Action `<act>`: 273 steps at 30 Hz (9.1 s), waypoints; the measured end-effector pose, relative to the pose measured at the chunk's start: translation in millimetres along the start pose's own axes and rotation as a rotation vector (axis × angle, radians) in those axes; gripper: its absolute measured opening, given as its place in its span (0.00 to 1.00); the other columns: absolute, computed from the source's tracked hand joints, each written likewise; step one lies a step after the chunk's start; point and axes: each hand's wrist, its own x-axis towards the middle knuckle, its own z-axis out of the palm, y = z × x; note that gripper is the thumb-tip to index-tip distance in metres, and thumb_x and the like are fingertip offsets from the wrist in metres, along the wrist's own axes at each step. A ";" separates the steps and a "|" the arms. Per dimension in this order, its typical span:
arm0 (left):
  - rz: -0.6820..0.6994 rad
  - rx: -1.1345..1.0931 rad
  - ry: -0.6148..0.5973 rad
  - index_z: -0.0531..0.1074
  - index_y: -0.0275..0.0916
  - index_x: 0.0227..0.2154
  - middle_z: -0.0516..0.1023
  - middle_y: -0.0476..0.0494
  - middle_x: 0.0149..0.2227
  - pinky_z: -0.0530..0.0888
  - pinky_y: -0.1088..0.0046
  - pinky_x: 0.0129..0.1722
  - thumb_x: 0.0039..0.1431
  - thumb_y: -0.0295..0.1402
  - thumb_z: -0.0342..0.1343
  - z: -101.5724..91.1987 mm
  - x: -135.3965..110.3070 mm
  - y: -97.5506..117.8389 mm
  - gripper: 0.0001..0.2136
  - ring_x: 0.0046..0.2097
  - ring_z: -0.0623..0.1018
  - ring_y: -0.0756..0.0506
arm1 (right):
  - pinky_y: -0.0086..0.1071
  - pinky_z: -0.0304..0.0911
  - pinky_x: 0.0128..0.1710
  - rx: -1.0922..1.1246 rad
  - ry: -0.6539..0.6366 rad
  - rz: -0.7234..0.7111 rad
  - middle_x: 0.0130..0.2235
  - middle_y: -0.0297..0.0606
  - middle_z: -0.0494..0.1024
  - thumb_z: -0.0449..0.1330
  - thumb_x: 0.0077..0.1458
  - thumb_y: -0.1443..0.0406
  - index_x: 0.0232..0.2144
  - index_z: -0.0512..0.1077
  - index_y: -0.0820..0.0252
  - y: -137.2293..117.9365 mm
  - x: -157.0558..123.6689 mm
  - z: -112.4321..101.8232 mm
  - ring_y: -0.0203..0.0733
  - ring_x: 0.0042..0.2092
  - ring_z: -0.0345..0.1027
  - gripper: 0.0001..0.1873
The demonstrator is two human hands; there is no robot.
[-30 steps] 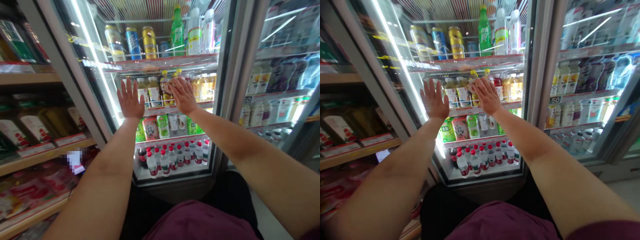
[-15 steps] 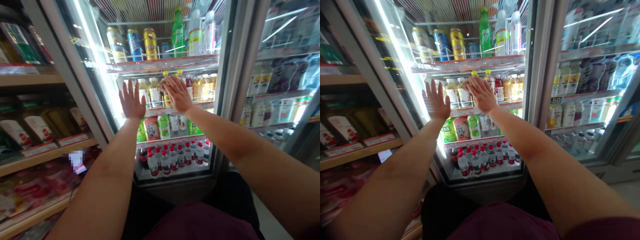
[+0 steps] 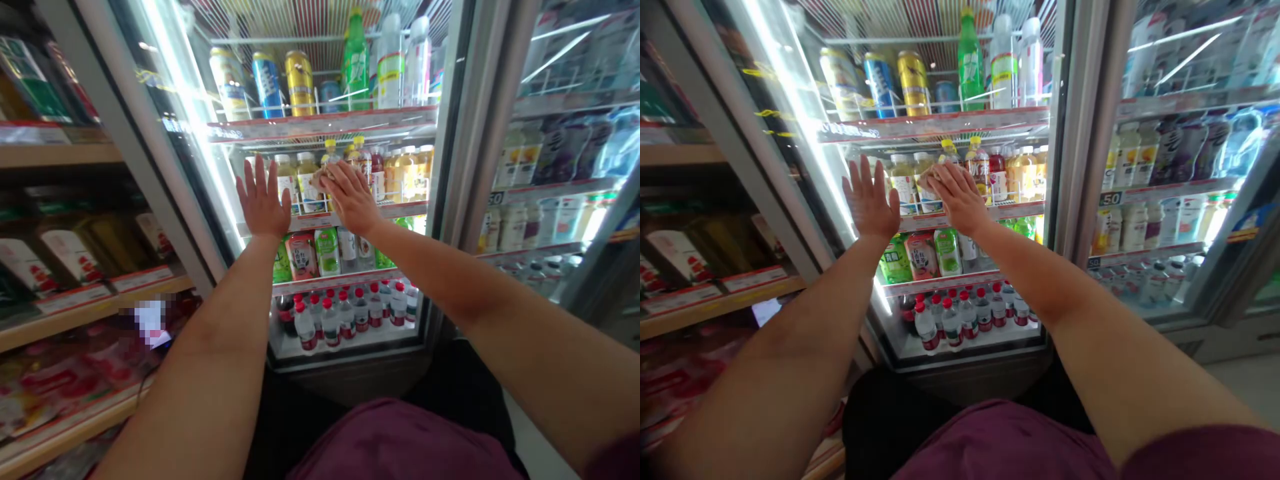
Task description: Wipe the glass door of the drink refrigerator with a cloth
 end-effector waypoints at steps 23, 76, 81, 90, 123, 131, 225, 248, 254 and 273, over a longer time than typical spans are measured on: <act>-0.051 -0.055 -0.004 0.60 0.34 0.78 0.50 0.34 0.81 0.31 0.50 0.79 0.76 0.44 0.51 -7.5 -0.8 11.1 0.33 0.82 0.40 0.34 | 0.53 0.42 0.83 0.015 -0.064 -0.025 0.79 0.34 0.61 0.48 0.75 0.71 0.75 0.66 0.52 -11.3 -1.6 8.6 0.49 0.81 0.46 0.31; -0.050 -0.103 0.002 0.60 0.36 0.78 0.50 0.35 0.81 0.31 0.48 0.79 0.75 0.47 0.49 -8.6 -2.3 11.0 0.34 0.82 0.40 0.35 | 0.53 0.44 0.82 0.050 -0.155 -0.158 0.77 0.32 0.65 0.52 0.74 0.72 0.73 0.68 0.47 -23.5 1.4 12.6 0.45 0.80 0.49 0.31; -0.043 -0.085 0.001 0.59 0.36 0.78 0.49 0.37 0.81 0.31 0.49 0.79 0.76 0.48 0.48 -8.5 -2.5 10.4 0.34 0.82 0.39 0.36 | 0.53 0.43 0.82 0.033 -0.095 -0.076 0.77 0.32 0.64 0.49 0.75 0.72 0.73 0.68 0.47 -30.4 3.7 13.9 0.45 0.81 0.49 0.31; -0.045 -0.092 -0.001 0.59 0.39 0.78 0.49 0.38 0.81 0.30 0.49 0.79 0.76 0.48 0.50 -7.0 -2.7 8.4 0.34 0.82 0.39 0.35 | 0.57 0.39 0.83 -0.012 0.046 0.047 0.79 0.32 0.60 0.48 0.73 0.72 0.74 0.67 0.49 -2.6 52.3 0.9 0.50 0.81 0.45 0.32; 0.013 -0.067 0.051 0.61 0.33 0.77 0.52 0.31 0.80 0.32 0.47 0.79 0.74 0.44 0.52 0.2 -3.1 -0.3 0.34 0.82 0.41 0.34 | 0.58 0.42 0.82 -0.106 -0.012 0.077 0.78 0.32 0.63 0.48 0.74 0.68 0.73 0.69 0.49 35.6 10.4 -33.3 0.53 0.80 0.50 0.30; -0.052 -0.099 0.008 0.61 0.35 0.77 0.51 0.33 0.81 0.31 0.45 0.79 0.74 0.42 0.54 -5.1 -1.3 7.4 0.34 0.81 0.40 0.32 | 0.57 0.43 0.82 -0.114 -0.021 0.066 0.78 0.33 0.63 0.47 0.73 0.66 0.73 0.68 0.50 42.9 8.4 -36.7 0.52 0.80 0.50 0.31; 0.624 -0.287 -0.078 0.49 0.32 0.80 0.47 0.26 0.81 0.54 0.50 0.79 0.84 0.49 0.36 58.6 6.0 101.9 0.33 0.81 0.46 0.35 | 0.44 0.53 0.81 0.403 0.098 0.182 0.80 0.39 0.56 0.45 0.74 0.62 0.78 0.58 0.63 45.4 0.4 -35.4 0.44 0.80 0.52 0.34; 0.465 -0.020 -0.070 0.61 0.34 0.77 0.56 0.32 0.79 0.48 0.44 0.80 0.77 0.28 0.49 65.4 21.5 127.4 0.28 0.81 0.48 0.32 | 0.60 0.40 0.81 -0.258 0.033 0.454 0.81 0.46 0.52 0.42 0.76 0.57 0.80 0.52 0.62 93.6 -45.9 -55.8 0.53 0.82 0.42 0.36; 0.667 -0.015 -0.105 0.63 0.42 0.77 0.57 0.38 0.79 0.48 0.44 0.80 0.78 0.28 0.51 70.1 20.7 123.1 0.27 0.81 0.45 0.35 | 0.60 0.40 0.81 -0.259 0.043 0.461 0.81 0.47 0.52 0.44 0.74 0.58 0.79 0.53 0.64 90.0 -45.7 -56.4 0.53 0.82 0.42 0.37; 0.581 -0.038 -0.108 0.65 0.40 0.75 0.63 0.38 0.77 0.54 0.45 0.80 0.74 0.19 0.47 55.0 14.2 98.3 0.30 0.80 0.52 0.36 | 0.62 0.41 0.80 -0.244 0.076 0.450 0.80 0.48 0.55 0.45 0.71 0.62 0.79 0.57 0.65 93.1 -51.7 -51.3 0.54 0.82 0.43 0.37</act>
